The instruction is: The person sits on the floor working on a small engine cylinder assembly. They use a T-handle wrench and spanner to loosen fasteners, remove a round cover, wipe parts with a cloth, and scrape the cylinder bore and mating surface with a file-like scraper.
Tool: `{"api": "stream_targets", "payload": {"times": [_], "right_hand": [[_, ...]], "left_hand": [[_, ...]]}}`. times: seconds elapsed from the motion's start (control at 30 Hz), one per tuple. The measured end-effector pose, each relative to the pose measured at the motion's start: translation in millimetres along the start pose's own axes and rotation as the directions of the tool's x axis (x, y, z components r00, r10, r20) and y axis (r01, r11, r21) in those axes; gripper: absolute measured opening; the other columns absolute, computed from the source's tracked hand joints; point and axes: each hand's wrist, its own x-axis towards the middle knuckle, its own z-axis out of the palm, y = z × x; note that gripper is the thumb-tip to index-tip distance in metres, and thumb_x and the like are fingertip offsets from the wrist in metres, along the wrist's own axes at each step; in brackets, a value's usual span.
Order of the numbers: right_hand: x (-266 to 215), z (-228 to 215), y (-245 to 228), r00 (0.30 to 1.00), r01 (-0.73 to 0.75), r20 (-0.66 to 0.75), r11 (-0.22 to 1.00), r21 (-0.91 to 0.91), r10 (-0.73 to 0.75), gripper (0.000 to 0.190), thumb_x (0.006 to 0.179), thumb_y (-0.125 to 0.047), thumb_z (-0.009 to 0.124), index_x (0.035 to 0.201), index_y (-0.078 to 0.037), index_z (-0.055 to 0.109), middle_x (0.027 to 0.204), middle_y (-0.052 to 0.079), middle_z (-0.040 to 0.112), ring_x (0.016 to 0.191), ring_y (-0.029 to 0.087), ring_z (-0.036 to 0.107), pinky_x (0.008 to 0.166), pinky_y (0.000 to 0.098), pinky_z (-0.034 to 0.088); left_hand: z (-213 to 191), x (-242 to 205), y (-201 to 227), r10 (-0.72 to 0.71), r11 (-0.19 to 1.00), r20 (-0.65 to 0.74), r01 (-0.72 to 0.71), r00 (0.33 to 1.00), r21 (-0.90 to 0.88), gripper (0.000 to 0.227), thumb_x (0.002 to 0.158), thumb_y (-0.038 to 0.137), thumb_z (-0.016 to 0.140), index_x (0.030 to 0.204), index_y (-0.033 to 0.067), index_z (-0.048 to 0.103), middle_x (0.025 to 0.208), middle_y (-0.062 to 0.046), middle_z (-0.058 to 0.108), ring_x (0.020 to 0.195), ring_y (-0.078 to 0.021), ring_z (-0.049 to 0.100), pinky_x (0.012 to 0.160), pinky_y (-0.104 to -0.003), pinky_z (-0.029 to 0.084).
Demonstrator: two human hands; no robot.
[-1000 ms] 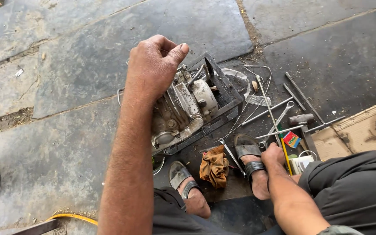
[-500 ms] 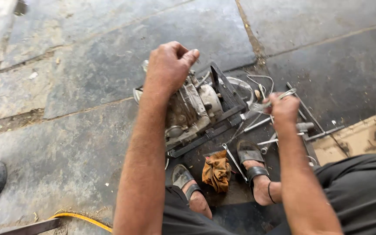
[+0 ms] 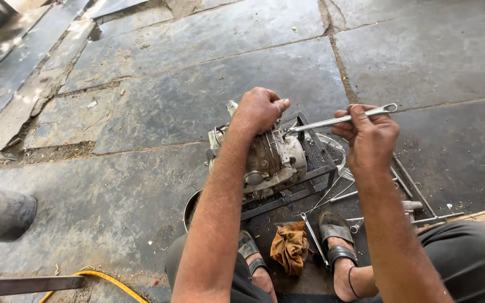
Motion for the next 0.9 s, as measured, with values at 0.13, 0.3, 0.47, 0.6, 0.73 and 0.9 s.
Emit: {"api": "stream_targets", "payload": {"times": [0.13,0.3,0.47,0.6,0.73,0.9], "right_hand": [[-6.6,23.8,-1.6,0.991,0.105,-0.059,0.963,-0.248,-0.123,0.009,0.102,-0.005,0.063,0.105,0.002,0.068,0.087,0.018,0.076,0.067,0.021,0.077,0.056,0.0294,0.067],[-19.4,50.2,7.6,0.888,0.458,0.178,0.791,-0.406,-0.423,0.011,0.106,-0.006,0.066,0.104,0.004,0.068,0.086,0.015,0.075,0.076,0.017,0.079,0.059,0.0275,0.064],[-31.0,68.7,-2.9,0.796,0.605,0.312,0.664,-0.440,-0.519,0.014,0.105,-0.006,0.068,0.100,0.006,0.070,0.076,0.015,0.072,0.063,0.017,0.073,0.050,0.0267,0.061],[-17.2,66.5,-1.6,0.747,0.664,0.297,0.645,-0.379,-0.594,0.014,0.111,-0.007,0.065,0.104,0.004,0.070,0.081,0.012,0.073,0.066,0.014,0.075,0.052,0.0253,0.059],[-30.5,84.8,-15.0,0.838,0.545,0.197,0.765,-0.342,-0.509,0.014,0.108,-0.010,0.065,0.103,0.003,0.068,0.078,0.010,0.073,0.063,0.013,0.075,0.050,0.0243,0.059],[-22.0,64.9,-16.1,0.714,0.700,0.306,0.664,-0.264,-0.630,0.023,0.118,-0.016,0.062,0.120,0.006,0.068,0.087,0.014,0.073,0.079,0.017,0.079,0.057,0.0251,0.064]], "left_hand": [[-3.9,0.0,1.2,0.038,0.999,0.007,-0.037,0.999,-0.015,0.033,0.091,0.040,0.072,0.103,0.0102,0.081,0.093,-0.008,0.081,0.087,-0.0188,0.077,0.085,-0.038,0.059],[-1.7,6.4,-2.0,-0.022,0.999,-0.013,0.022,1.000,-0.047,0.030,0.092,0.036,0.069,0.101,0.0107,0.081,0.085,-0.006,0.081,0.081,-0.0163,0.077,0.081,-0.036,0.060],[-6.6,-1.8,7.3,-0.067,0.996,0.040,0.069,0.997,-0.053,0.032,0.093,0.039,0.067,0.105,0.0117,0.080,0.084,-0.007,0.082,0.080,-0.0177,0.079,0.081,-0.038,0.061],[-0.4,2.1,9.0,-0.108,0.991,0.081,0.101,0.991,0.086,0.038,0.095,0.045,0.064,0.108,0.0128,0.080,0.097,-0.010,0.079,0.087,-0.0209,0.076,0.083,-0.043,0.059],[-4.2,2.1,5.9,-0.077,0.996,0.056,0.075,0.995,0.047,0.039,0.094,0.045,0.066,0.107,0.0121,0.082,0.099,-0.011,0.079,0.089,-0.0211,0.076,0.084,-0.042,0.059],[-3.4,3.4,-0.2,-0.093,0.984,-0.001,0.092,0.996,-0.152,0.037,0.093,0.044,0.064,0.104,0.0120,0.080,0.083,-0.006,0.083,0.080,-0.0169,0.080,0.078,-0.040,0.063]]}}
